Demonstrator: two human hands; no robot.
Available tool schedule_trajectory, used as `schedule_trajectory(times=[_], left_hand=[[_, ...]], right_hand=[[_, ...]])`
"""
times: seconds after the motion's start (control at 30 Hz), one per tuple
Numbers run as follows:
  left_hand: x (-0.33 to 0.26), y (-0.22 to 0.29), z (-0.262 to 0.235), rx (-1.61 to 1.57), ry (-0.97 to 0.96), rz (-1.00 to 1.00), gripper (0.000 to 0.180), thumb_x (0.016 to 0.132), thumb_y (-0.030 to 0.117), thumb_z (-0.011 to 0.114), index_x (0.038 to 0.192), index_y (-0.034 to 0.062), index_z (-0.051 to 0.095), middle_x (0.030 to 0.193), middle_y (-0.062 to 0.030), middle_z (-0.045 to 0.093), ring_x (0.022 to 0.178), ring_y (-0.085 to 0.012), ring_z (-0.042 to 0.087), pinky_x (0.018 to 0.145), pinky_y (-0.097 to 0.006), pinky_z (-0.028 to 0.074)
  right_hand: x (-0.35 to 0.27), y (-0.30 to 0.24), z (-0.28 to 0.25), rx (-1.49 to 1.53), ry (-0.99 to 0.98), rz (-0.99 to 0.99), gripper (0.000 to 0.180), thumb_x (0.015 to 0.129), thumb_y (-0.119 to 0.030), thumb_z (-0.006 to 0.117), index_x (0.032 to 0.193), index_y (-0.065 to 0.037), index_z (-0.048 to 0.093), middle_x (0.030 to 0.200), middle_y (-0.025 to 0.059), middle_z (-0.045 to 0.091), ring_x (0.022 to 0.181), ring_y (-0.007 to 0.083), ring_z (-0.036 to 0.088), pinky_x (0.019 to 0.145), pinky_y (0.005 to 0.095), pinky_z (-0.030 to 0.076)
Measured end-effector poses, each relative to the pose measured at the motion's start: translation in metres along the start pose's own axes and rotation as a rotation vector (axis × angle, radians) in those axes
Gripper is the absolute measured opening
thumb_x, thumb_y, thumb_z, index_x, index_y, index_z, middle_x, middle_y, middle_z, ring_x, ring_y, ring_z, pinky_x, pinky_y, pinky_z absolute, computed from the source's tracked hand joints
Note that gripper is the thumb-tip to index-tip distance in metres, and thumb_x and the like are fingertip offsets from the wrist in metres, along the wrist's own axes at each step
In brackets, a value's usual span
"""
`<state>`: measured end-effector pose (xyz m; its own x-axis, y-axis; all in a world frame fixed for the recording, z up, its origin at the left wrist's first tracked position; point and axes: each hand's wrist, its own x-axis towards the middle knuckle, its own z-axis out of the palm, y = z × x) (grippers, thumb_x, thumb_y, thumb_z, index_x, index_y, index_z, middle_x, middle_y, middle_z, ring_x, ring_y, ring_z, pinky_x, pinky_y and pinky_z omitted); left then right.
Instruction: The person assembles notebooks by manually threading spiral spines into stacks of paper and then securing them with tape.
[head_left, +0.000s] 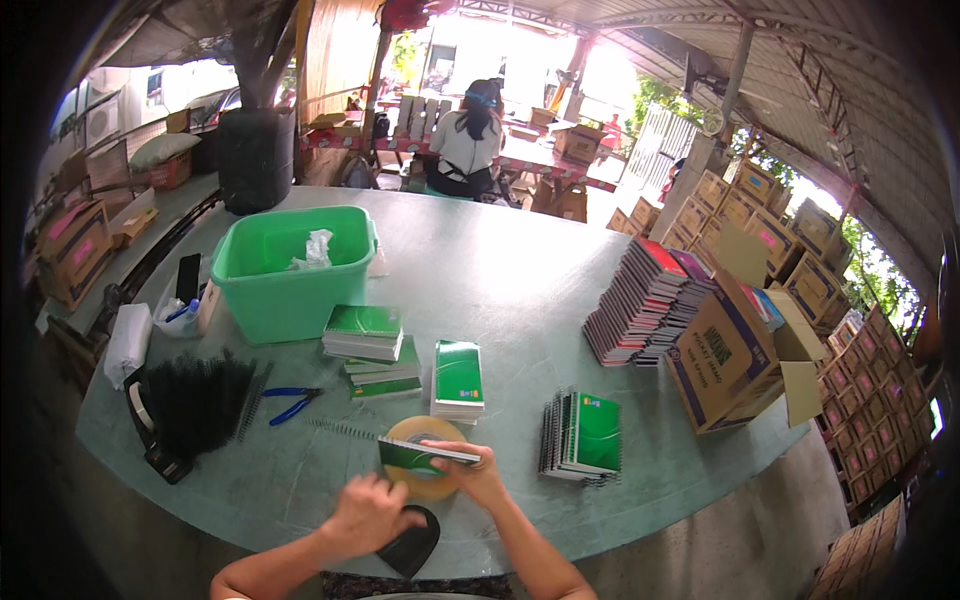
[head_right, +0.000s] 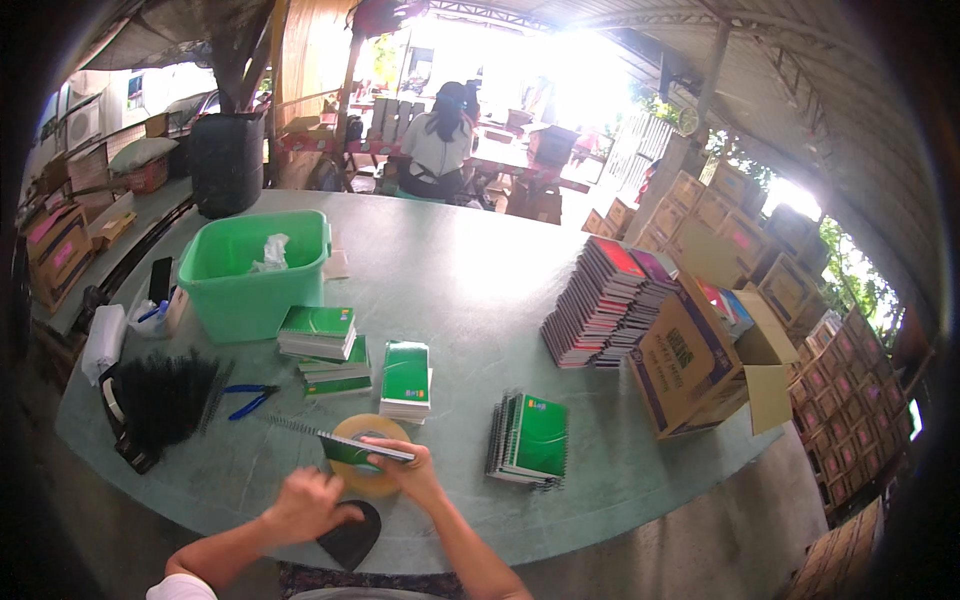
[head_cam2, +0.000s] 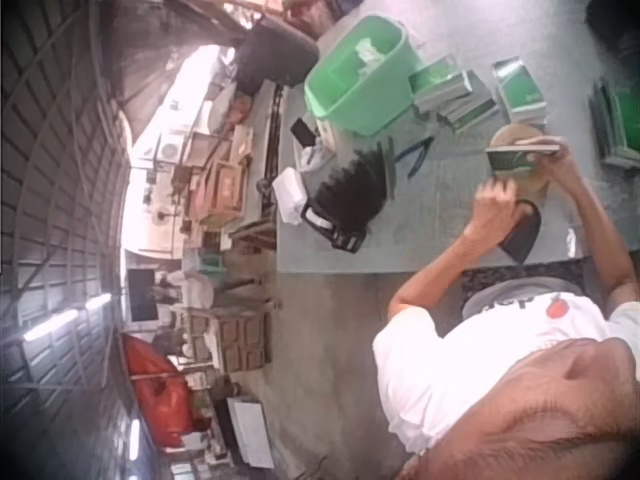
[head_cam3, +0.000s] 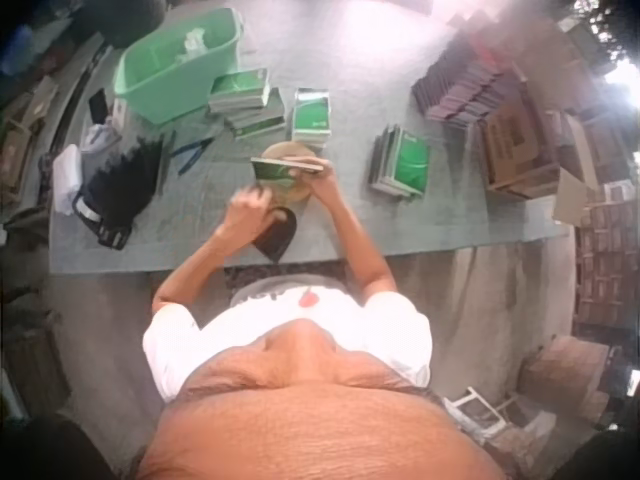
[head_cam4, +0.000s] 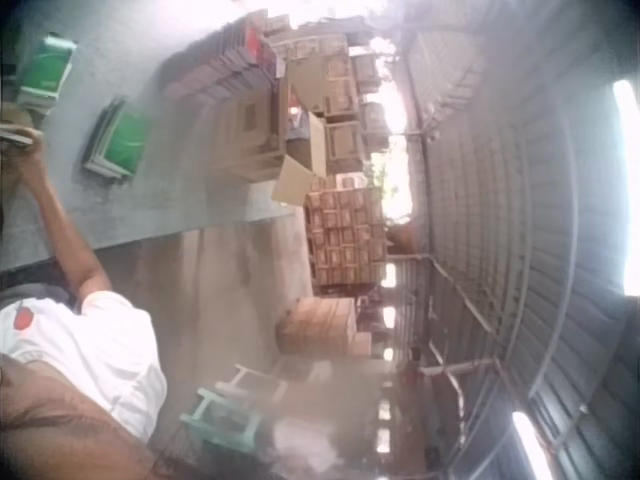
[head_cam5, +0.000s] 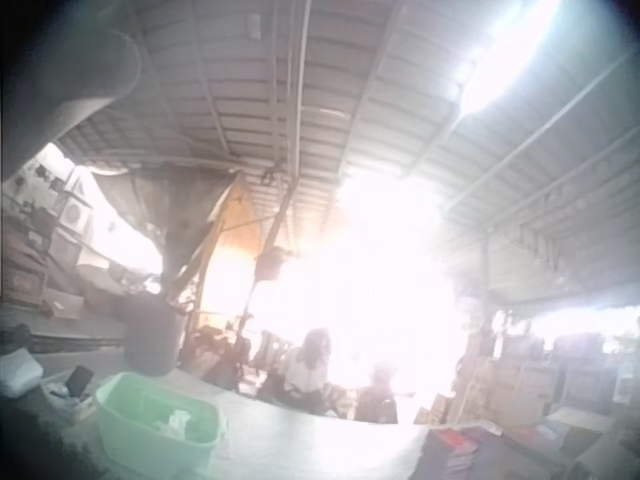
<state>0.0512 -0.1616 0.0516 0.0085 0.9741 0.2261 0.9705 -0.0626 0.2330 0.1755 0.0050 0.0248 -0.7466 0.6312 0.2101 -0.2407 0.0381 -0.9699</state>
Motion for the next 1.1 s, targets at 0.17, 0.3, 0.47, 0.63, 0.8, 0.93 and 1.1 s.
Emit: schedule_trajectory(times=[0.17,0.3,0.47,0.63,0.8,0.93,1.1], left_hand=[[-0.011,-0.005,0.001,-0.454,0.091,0.007,0.035,0.082,0.019,0.062,0.116,0.0189,0.057,0.082,-0.0092,0.055,0.07,-0.0263,0.058,0.064,-0.04,0.049],[0.026,-0.015,-0.07,-0.182,0.61,-0.177,0.038,0.077,0.009,0.063,0.112,0.0214,0.059,0.075,-0.0077,0.049,0.065,-0.0241,0.057,0.056,-0.035,0.049],[0.017,-0.025,-0.043,-0.177,0.437,-0.02,0.034,0.072,0.007,0.067,0.103,0.0184,0.061,0.077,-0.0064,0.049,0.066,-0.023,0.057,0.051,-0.034,0.048],[0.03,-0.022,-0.047,-0.026,0.638,-0.144,0.035,0.067,0.001,0.07,0.099,0.0144,0.065,0.086,-0.0079,0.059,0.079,-0.0255,0.06,0.065,-0.035,0.051],[0.037,-0.011,-0.055,-0.276,0.714,-0.052,0.034,0.065,0.001,0.071,0.096,0.0135,0.066,0.083,-0.0067,0.06,0.079,-0.0242,0.061,0.064,-0.035,0.052],[0.036,-0.018,-0.035,-0.17,0.387,-0.011,0.033,0.066,0.0,0.071,0.096,0.0121,0.066,0.082,-0.0061,0.059,0.079,-0.0245,0.058,0.068,-0.035,0.05],[0.048,-0.006,-0.053,-0.232,0.725,-0.023,0.029,0.067,0.006,0.072,0.095,0.0147,0.067,0.08,-0.0057,0.058,0.073,-0.0215,0.06,0.059,-0.033,0.051]], right_hand=[[0.002,0.003,0.001,-0.005,0.079,0.064,0.023,0.079,-0.001,0.069,0.102,0.0,0.067,0.097,0.0063,0.068,0.09,0.0115,0.061,0.082,0.0246,0.048],[-0.003,0.0,-0.003,-0.001,0.105,0.062,0.024,0.078,-0.001,0.07,0.101,0.0,0.068,0.096,0.0061,0.068,0.087,0.0108,0.061,0.08,0.0236,0.049],[-0.005,-0.001,0.002,-0.073,0.011,0.043,0.023,0.08,-0.005,0.069,0.103,-0.002,0.068,0.095,0.0029,0.068,0.088,0.0091,0.06,0.081,0.0228,0.047],[-0.006,-0.005,0.007,-0.039,0.036,0.094,0.023,0.081,-0.004,0.068,0.103,-0.002,0.067,0.096,0.0023,0.067,0.088,0.008,0.059,0.081,0.0226,0.047],[-0.008,-0.008,0.003,-0.069,-0.015,0.072,0.023,0.082,-0.003,0.067,0.105,-0.002,0.067,0.095,0.0025,0.067,0.088,0.0071,0.058,0.079,0.0218,0.047],[-0.005,-0.004,0.004,-0.052,-0.011,0.09,0.023,0.08,0.0,0.067,0.103,-0.001,0.067,0.097,0.0032,0.068,0.086,0.0071,0.059,0.079,0.0219,0.048],[-0.006,0.008,0.0,-0.055,-0.069,0.013,0.023,0.081,0.001,0.065,0.104,-0.001,0.066,0.098,0.0024,0.067,0.087,0.0067,0.058,0.078,0.0216,0.048]])
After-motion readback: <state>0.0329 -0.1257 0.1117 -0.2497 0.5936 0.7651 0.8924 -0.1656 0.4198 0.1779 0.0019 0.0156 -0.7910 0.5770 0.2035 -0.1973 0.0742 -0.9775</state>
